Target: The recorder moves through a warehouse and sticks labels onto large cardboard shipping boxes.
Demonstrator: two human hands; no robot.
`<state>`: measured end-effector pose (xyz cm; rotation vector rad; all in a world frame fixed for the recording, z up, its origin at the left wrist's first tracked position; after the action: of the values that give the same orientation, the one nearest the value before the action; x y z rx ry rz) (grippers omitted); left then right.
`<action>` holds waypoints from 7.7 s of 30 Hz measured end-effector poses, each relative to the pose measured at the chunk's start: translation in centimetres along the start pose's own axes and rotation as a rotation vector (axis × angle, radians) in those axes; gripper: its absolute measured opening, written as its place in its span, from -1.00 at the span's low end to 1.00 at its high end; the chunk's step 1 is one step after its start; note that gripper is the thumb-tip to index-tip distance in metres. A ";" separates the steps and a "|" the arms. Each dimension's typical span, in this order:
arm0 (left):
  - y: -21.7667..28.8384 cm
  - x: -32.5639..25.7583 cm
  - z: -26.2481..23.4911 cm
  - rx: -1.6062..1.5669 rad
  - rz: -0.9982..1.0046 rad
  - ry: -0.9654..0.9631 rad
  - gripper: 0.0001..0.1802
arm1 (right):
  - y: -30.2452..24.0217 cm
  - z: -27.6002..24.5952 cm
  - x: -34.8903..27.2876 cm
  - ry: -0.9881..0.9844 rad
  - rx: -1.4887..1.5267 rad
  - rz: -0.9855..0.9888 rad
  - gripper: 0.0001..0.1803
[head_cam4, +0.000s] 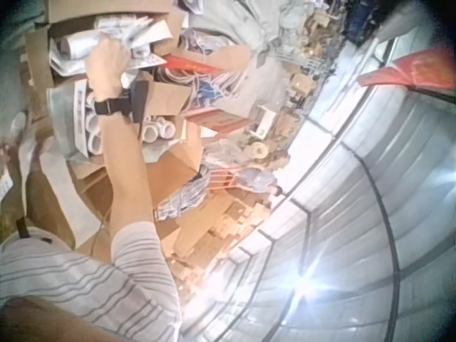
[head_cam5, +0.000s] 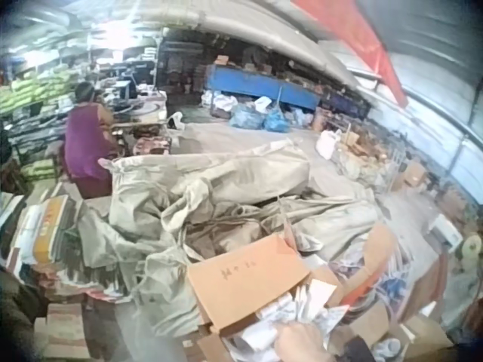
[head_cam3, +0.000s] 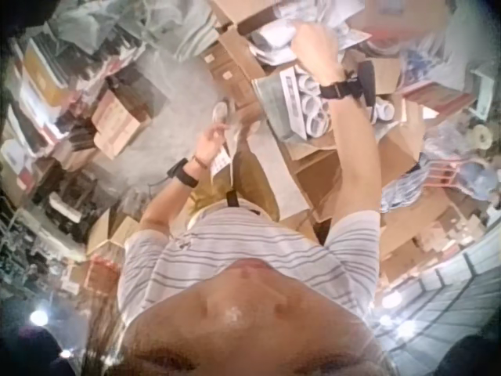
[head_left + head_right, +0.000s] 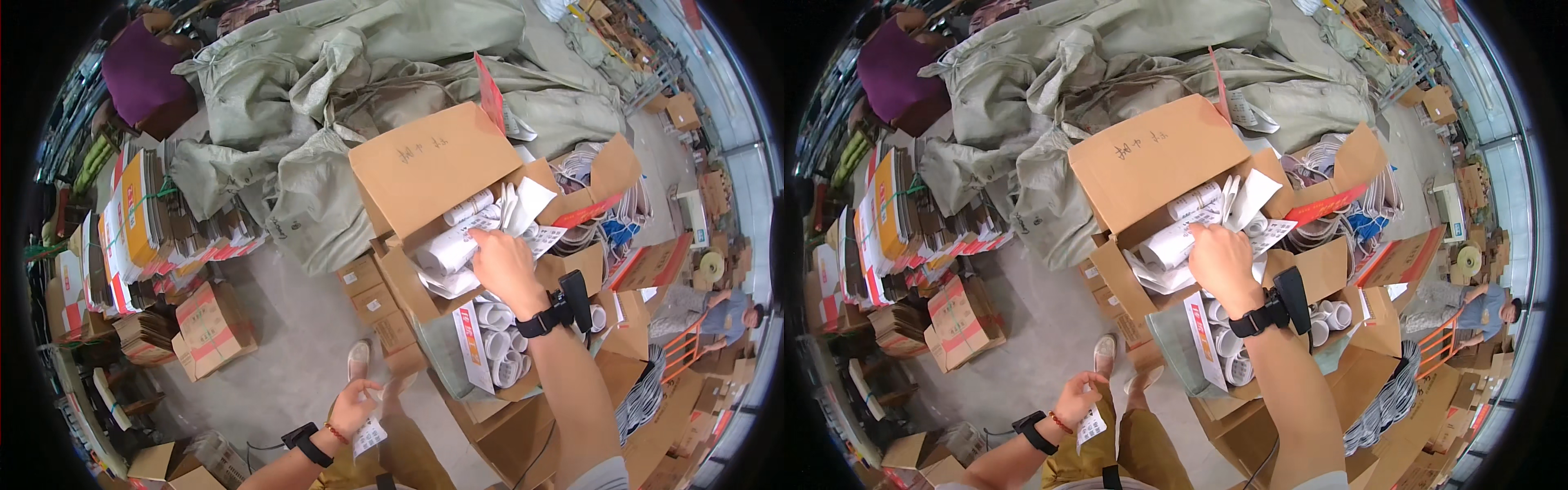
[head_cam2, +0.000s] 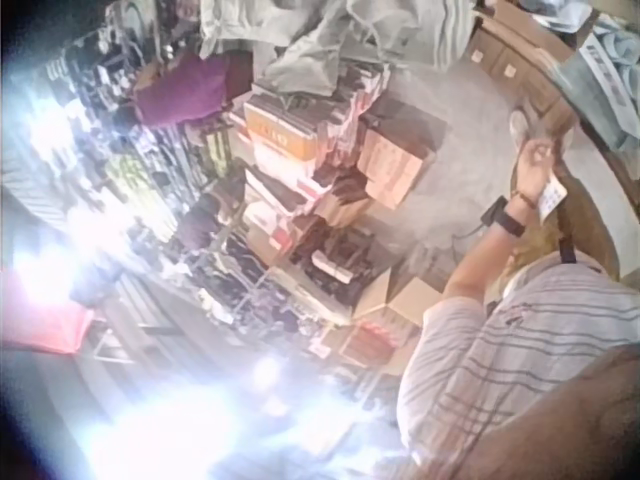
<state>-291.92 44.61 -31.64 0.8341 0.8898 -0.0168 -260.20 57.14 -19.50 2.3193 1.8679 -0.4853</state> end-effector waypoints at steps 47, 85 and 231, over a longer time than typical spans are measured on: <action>1.8 0.4 5.5 0.401 -0.004 -0.057 -0.81 | 12.1 16.4 -25.2 -0.164 0.250 0.733 -0.79; 12.9 -1.4 12.6 -0.063 0.492 -0.249 -0.77 | 0.3 2.1 -30.5 0.275 1.532 0.247 -0.85; 9.1 -5.7 11.3 -0.591 0.341 -0.735 -0.67 | -7.9 -11.0 -37.4 0.261 1.731 -0.756 -0.83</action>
<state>-284.90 41.83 -17.97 0.3564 0.0321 0.2162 -272.92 27.44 3.72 1.8583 2.9749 -2.9199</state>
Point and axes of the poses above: each hand's wrist, its own x-axis towards the middle knuckle, its own z-axis out of the palm, y = z × x, the point moved 6 cm from there along x, towards the middle knuckle, and after that the axes turned 14 degrees about -y, right-handed, at the moved point
